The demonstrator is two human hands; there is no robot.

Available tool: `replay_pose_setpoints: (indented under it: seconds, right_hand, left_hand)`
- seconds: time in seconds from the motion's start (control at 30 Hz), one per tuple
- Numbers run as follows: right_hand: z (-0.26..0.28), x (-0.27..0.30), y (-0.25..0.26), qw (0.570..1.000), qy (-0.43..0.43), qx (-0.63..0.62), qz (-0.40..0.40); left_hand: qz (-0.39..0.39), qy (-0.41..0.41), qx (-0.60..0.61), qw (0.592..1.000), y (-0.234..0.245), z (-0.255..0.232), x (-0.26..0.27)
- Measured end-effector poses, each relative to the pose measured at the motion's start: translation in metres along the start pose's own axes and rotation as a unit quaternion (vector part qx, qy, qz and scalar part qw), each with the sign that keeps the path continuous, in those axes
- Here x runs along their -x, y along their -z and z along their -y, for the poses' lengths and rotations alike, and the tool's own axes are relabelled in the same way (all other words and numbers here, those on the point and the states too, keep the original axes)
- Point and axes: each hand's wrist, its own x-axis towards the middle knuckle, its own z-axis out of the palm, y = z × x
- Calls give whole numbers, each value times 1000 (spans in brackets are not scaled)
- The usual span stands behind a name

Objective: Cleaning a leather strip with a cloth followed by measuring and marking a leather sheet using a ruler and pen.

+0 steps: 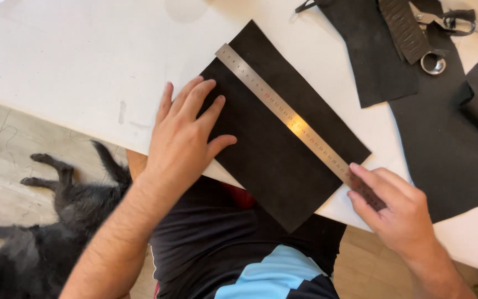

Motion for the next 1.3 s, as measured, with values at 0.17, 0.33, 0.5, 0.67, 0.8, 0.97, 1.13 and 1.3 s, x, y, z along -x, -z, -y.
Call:
replay_pose_setpoints:
  seconds: [0.17,0.33,0.5,0.67,0.8,0.97,1.13,1.3]
  right_hand:
    - [28,13,-23,998,-54,11,7]
    - [45,22,-42,997,-46,53,-27]
    - [52,25,-48,993,-67,84,-51]
    - [55,25,-50,994,-67,84,-35]
    - [57,22,-53,992,-82,90,-30]
    - [53,27,-57,995,-61,79,-13]
    - [61,22,-58,997,-55,60,-14]
    - [66,32,-53,997,-53,49,-17]
  left_hand:
    - [47,-86,-7,995,14,32,-14]
    - [-3,-76,20,997,15,11,-34]
    - [-26,-42,21,999,-9,0,-42]
    - [-30,-61,-13,998,-14,2,-40]
    - [-19,-64,-5,998,-12,8,-45]
    - [5,-128,20,992,-9,22,-57]
    - [26,-156,-8,987,-9,28,-71]
    - [37,-168,-40,984,-9,25,-73]
